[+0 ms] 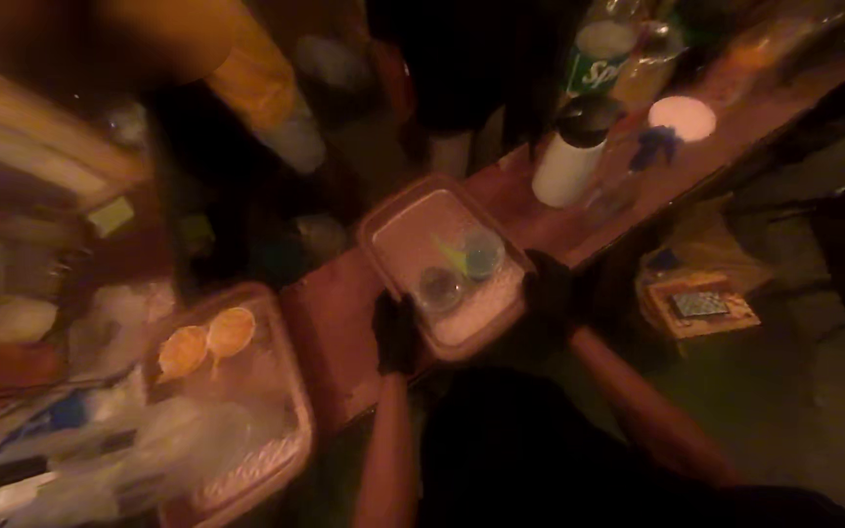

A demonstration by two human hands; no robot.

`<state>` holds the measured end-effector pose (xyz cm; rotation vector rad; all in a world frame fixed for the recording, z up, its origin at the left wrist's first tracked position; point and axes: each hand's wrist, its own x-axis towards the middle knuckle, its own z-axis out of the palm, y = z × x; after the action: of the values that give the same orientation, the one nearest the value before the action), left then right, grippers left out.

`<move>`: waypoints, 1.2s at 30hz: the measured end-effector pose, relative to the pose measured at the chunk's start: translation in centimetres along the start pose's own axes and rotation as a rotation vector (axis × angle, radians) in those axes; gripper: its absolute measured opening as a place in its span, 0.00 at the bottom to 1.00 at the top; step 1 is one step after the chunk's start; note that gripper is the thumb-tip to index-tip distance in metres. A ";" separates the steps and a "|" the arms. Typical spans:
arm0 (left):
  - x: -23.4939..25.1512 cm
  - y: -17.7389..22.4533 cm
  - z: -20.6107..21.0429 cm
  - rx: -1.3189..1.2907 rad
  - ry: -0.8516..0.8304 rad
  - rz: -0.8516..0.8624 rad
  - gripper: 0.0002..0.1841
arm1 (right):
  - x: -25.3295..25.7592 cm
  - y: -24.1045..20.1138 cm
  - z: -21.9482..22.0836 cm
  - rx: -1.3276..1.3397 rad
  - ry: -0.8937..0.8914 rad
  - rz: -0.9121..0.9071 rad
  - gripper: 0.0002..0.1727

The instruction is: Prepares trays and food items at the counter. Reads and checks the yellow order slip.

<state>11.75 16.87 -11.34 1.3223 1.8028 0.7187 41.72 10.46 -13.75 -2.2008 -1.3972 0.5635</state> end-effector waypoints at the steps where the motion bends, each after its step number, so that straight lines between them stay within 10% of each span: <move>1: 0.1 -0.3 -0.2 0.002 0.005 -0.008 0.28 | 0.0 -0.4 -0.2 0.000 -0.019 0.003 0.29; 16: 0.0 0.1 -1.1 -0.083 -0.004 -0.047 0.29 | 0.4 -3.8 -4.2 0.212 0.239 -0.264 0.24; 24: 1.1 -2.1 -0.3 -0.136 0.031 -0.002 0.29 | 5.7 -17.5 -9.9 -0.354 -0.310 -0.873 0.31; 28: 1.0 -1.6 -0.5 -0.130 0.030 -0.014 0.28 | 8.4 -20.3 -6.8 -0.552 -0.438 -1.064 0.10; 36: 0.7 -3.2 -1.0 -0.298 0.085 0.034 0.24 | 9.1 -20.8 -11.9 0.457 -0.209 -0.473 0.14</move>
<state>9.20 16.57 -13.52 1.1405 1.6640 1.0317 37.11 24.46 7.16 -1.4271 -1.6301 0.8492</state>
